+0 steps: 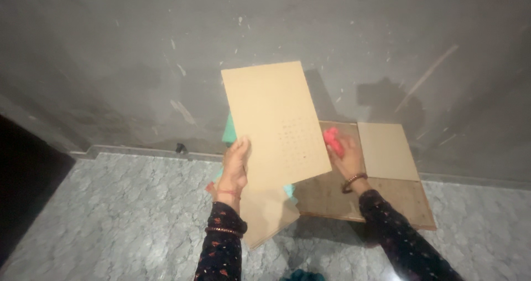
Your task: The person wipes the surface of several flat boards using a red cloth. They handle the boards one at a time, wiping each surface and then placing them aside or stacking them.
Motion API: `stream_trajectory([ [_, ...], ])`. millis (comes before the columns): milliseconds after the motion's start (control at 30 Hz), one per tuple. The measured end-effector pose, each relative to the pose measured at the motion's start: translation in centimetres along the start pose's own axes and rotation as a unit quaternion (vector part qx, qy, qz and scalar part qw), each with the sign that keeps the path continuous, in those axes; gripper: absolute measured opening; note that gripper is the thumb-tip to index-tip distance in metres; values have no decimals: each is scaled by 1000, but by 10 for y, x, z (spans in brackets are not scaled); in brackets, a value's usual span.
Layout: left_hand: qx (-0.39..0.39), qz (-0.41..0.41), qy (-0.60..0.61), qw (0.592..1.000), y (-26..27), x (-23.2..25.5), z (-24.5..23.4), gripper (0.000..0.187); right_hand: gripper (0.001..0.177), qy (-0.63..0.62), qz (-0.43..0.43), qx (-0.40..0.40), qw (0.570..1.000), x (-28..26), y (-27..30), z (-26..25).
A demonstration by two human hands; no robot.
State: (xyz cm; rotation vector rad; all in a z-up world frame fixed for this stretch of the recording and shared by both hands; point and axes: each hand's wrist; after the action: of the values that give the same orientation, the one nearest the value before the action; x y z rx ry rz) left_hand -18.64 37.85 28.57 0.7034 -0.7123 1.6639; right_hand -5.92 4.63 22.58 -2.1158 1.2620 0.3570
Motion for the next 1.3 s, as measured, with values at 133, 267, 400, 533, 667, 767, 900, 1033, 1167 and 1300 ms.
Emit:
stream_trajectory([
  [133, 14, -6, -26, 1000, 5, 1, -1, 31, 56, 8, 70, -26, 997, 25, -2, 28],
  [267, 9, -19, -69, 997, 8, 8, 9, 30, 53, -4, 74, -77, 994, 51, -19, 32],
  [400, -45, -43, -129, 990, 8, 17, 22, 27, 55, -148, 62, -47, 986, 64, -52, 28],
  [533, -90, -28, -250, 964, -13, 7, 25, 22, 80, -419, 235, -102, 871, 38, -88, -16],
  [667, -148, 8, -413, 899, -38, -5, 27, 32, 102, -529, 246, -172, 794, -3, -92, -84],
  [767, -247, 58, -473, 844, -39, 1, 56, 23, 110, -556, 266, -188, 764, -18, -87, -119],
  [900, -279, 13, -663, 695, -22, 16, 119, 30, 108, -590, 306, -154, 731, 1, -74, -138],
  [1033, -369, 159, -655, 639, -11, 14, 141, 52, 69, -511, 397, -57, 760, 57, -54, -127],
  [1167, -386, 195, -702, 566, -27, -25, 147, 48, 44, -515, 414, -95, 745, 123, -18, -120],
  [1300, -350, 189, -759, 515, -38, -55, 156, 56, 31, -630, 405, -28, 662, 174, 15, -117],
])
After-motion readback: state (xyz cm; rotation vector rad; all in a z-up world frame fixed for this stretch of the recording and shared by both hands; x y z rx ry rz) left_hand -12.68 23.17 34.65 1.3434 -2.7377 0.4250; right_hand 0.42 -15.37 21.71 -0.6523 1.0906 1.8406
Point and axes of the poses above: each hand's wrist, its own y-axis away from the middle knuckle, its own z-axis out of the palm, x = y × z, and after that the axes turned 10 degrees about -x, right-handed
